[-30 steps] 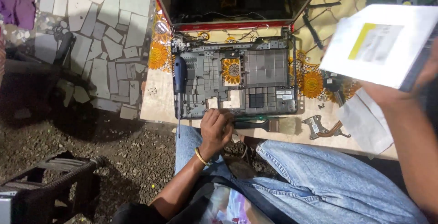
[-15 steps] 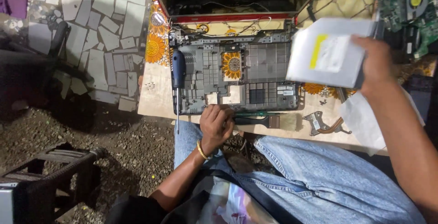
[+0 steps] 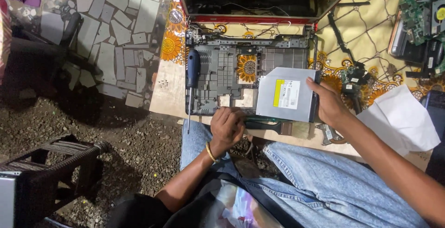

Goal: The person is repairing an electronic device, likely a television or monitor. They use a screwdriver to remove screws and detach components, including a metal bracket and a power supply unit. The person also handles wires and other internal parts of the device.

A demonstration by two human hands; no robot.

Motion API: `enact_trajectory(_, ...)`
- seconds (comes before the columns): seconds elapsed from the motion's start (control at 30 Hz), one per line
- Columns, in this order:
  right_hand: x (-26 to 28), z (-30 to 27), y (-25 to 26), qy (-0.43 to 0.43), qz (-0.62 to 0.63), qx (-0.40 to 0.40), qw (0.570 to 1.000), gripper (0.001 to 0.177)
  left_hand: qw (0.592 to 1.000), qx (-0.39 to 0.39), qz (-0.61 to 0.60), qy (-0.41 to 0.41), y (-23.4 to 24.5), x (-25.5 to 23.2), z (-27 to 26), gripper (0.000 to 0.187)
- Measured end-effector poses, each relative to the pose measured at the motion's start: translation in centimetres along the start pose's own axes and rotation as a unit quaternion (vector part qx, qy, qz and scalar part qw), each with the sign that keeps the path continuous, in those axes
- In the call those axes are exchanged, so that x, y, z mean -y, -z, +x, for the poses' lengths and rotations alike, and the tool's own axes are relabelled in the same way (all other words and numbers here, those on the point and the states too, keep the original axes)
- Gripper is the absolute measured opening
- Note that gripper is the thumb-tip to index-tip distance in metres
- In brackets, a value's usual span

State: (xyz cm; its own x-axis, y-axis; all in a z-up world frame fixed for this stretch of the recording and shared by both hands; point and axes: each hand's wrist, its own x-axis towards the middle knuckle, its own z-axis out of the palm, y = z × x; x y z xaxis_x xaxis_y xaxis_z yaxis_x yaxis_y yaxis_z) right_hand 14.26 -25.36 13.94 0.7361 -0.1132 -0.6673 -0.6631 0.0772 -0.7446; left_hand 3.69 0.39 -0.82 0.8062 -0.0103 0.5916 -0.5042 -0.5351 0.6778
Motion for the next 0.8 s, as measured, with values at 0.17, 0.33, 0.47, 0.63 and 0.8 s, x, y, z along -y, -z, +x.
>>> enact_trajectory(0.17,0.2,-0.9,-1.2,0.002,0.009,0.03,1.0,0.035,0.999,-0.032,-0.02,0.02,-0.2,-0.2,0.1,0.019)
enact_trajectory(0.33,-0.2,-0.7,-2.1,-0.102,-0.06,0.081,0.99,0.108,0.999,-0.026,-0.016,0.023,-0.7,0.9,-1.2,0.023)
enact_trajectory(0.47,1.6,-2.0,-2.6,-0.125,-0.142,0.076,0.979,0.111,1.0,-0.014,0.015,0.022,-0.2,-0.1,-0.4,0.017)
enact_trajectory(0.63,-1.4,2.7,3.1,0.06,-0.424,0.145,0.892,0.063,0.999,-0.018,0.027,0.008,-0.1,-0.3,0.1,0.014)
enact_trajectory(0.8,0.4,2.2,1.9,0.022,-0.482,0.139,0.865,0.044,0.999,-0.02,0.03,0.005,-0.2,-0.2,-0.1,0.014)
